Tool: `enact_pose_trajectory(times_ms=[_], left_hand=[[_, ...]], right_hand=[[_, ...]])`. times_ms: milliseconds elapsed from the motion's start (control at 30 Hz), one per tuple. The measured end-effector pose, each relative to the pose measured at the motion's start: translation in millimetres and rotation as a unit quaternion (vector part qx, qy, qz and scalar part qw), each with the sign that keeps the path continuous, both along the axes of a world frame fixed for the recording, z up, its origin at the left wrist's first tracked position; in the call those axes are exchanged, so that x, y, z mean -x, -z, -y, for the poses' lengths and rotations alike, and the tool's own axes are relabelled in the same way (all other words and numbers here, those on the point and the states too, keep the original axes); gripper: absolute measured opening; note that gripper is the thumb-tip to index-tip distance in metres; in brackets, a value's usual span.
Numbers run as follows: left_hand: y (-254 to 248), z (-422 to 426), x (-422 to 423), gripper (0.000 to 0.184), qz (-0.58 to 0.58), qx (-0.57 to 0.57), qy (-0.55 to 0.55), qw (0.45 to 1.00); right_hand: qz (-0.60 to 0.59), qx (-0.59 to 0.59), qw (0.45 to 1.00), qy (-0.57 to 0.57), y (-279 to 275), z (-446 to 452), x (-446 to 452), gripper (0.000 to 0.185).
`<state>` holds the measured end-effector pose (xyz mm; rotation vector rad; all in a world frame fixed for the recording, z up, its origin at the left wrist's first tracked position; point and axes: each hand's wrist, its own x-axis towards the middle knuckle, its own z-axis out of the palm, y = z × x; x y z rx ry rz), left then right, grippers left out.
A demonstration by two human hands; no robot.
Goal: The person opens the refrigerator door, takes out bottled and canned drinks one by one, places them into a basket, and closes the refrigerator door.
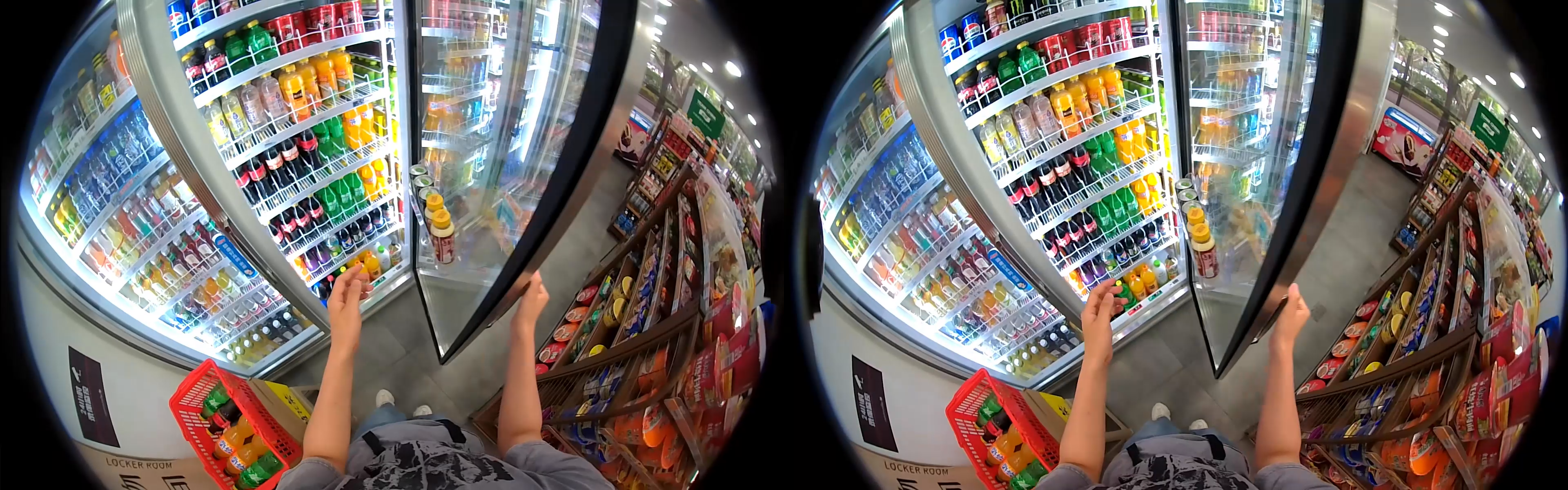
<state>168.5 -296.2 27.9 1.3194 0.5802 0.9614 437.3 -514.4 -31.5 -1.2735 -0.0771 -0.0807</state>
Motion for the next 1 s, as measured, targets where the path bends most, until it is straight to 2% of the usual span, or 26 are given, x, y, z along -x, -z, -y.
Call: enact_pose_trajectory(times_ms=[33,67,100,200,233,300,367,400,467,600,733,867,1000], left_hand=[[0.3,-2.7,-1.2,0.032,-0.002,-0.001,-0.007,1.0],[0.9,-5.5,-3.1,0.031,-0.002,-0.002,-0.015,1.0],[1.3,-7.6,-5.1,0.031,-0.001,0.002,-0.021,1.0],[10.6,-16.8,-12.3,0.031,0.001,0.008,-0.019,1.0],[12.2,-18.6,-15.3,0.032,0.006,-0.003,-0.01,1.0],[16.7,-25.0,-21.6,0.033,0.004,0.004,-0.008,1.0],[21.3,-38.5,-29.4,0.033,0.008,0.009,-0.002,1.0],[23.4,-46.9,-33.7,0.033,0.006,0.013,-0.003,1.0],[17.6,-65.4,-40.0,0.032,0.007,0.011,-0.001,1.0],[11.5,-122.4,-43.2,0.031,0.013,-0.002,-0.015,1.0],[2.8,-193.6,-31.3,0.03,0.014,-0.016,-0.054,0.998],[-19.0,-258.8,-27.6,0.03,0.021,-0.032,-0.062,0.997],[-41.6,-313.9,-44.8,0.029,0.03,-0.065,-0.059,0.996]], right_hand=[[0.0,-0.001,1.0,0.002,-12.7,0.7,4.1,0.04],[0.091,0.019,0.988,0.122,-27.1,5.0,7.4,0.033],[0.18,0.038,0.953,0.239,-43.0,7.4,12.5,0.026],[0.252,0.043,0.925,0.281,-58.0,7.3,38.0,0.016],[0.274,-0.052,0.947,0.162,-53.4,0.4,47.5,0.014],[0.405,0.058,0.899,0.154,-56.6,-27.6,65.5,0.015],[0.41,0.043,0.91,0.05,-57.2,-62.8,81.3,0.01],[0.415,0.039,0.908,0.051,-55.3,-80.0,85.5,0.01],[0.347,-0.006,0.935,-0.066,-48.0,-119.1,89.0,0.01],[0.308,-0.038,0.942,-0.127,-52.2,-203.3,82.1,0.009],[0.264,-0.003,0.928,-0.264,-68.5,-296.8,69.7,0.016],[0.2,-0.016,0.917,-0.345,-92.9,-390.5,65.3,0.021],[0.206,-0.038,0.913,-0.35,-111.7,-462.3,52.8,0.023]])
